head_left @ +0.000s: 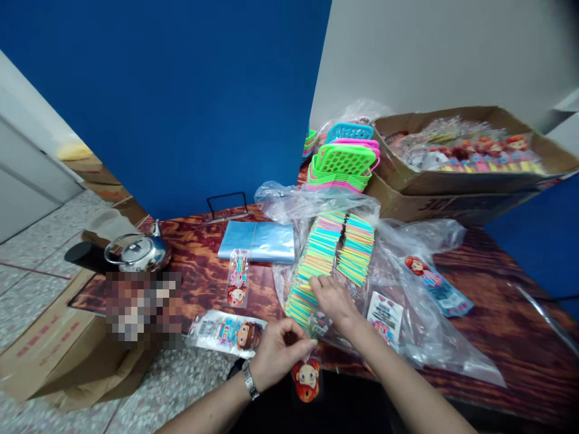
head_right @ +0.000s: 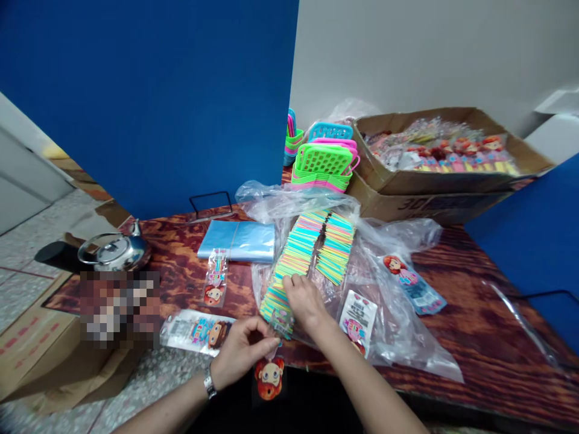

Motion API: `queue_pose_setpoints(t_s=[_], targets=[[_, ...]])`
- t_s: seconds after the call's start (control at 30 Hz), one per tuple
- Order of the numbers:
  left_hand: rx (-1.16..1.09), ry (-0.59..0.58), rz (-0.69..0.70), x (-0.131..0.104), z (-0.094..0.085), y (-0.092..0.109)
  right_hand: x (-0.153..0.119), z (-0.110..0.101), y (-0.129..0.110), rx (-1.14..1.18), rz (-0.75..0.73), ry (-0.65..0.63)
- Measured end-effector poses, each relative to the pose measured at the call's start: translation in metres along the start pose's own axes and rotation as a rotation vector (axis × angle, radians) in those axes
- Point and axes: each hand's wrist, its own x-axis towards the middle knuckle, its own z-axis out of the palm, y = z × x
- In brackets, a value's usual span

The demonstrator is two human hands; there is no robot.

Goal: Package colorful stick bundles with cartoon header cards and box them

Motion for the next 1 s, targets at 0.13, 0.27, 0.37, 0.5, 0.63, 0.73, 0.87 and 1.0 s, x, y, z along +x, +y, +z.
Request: queue_pose_setpoints(t_s=[0.13,0.27,0.37,0.5,0.63,0.73,0.87,1.0], targets=[[-0.005,0.014,0.001,-0.001,-0.002,0.001,-0.002,0.003,-0.003,-0.051,-0.039,0.029],[-0.051,0.011,-0.004,-0.001,-0.004,0.002,-0.003,0.001,0.008,0.241,0.034,0.065],[-0.049,0.021,-0.017,0.000,-0.004,0.002,-0.005,-0.002,0.014,0.669,0.023,0.085],[-0.017,0.022,-0.002,0.001,-0.005,0.005,-0.010,-0.006,0.015,1.052,-0.021,-0.007],[0.082,0.005,0.070,0.001,-0.006,0.013,-0.017,-0.011,0.010,1.288,-0.003,-0.112],[0.135,0.012,0.112,0.000,-0.005,0.017,-0.021,-0.014,0.005,1.301,0.020,-0.092],[0.138,0.011,0.102,-0.003,-0.002,0.015,-0.025,-0.017,-0.001,1.182,0.016,-0.012],[0.110,-0.008,0.091,-0.007,0.001,0.016,-0.031,-0.020,-0.006,1.010,-0.036,-0.030]])
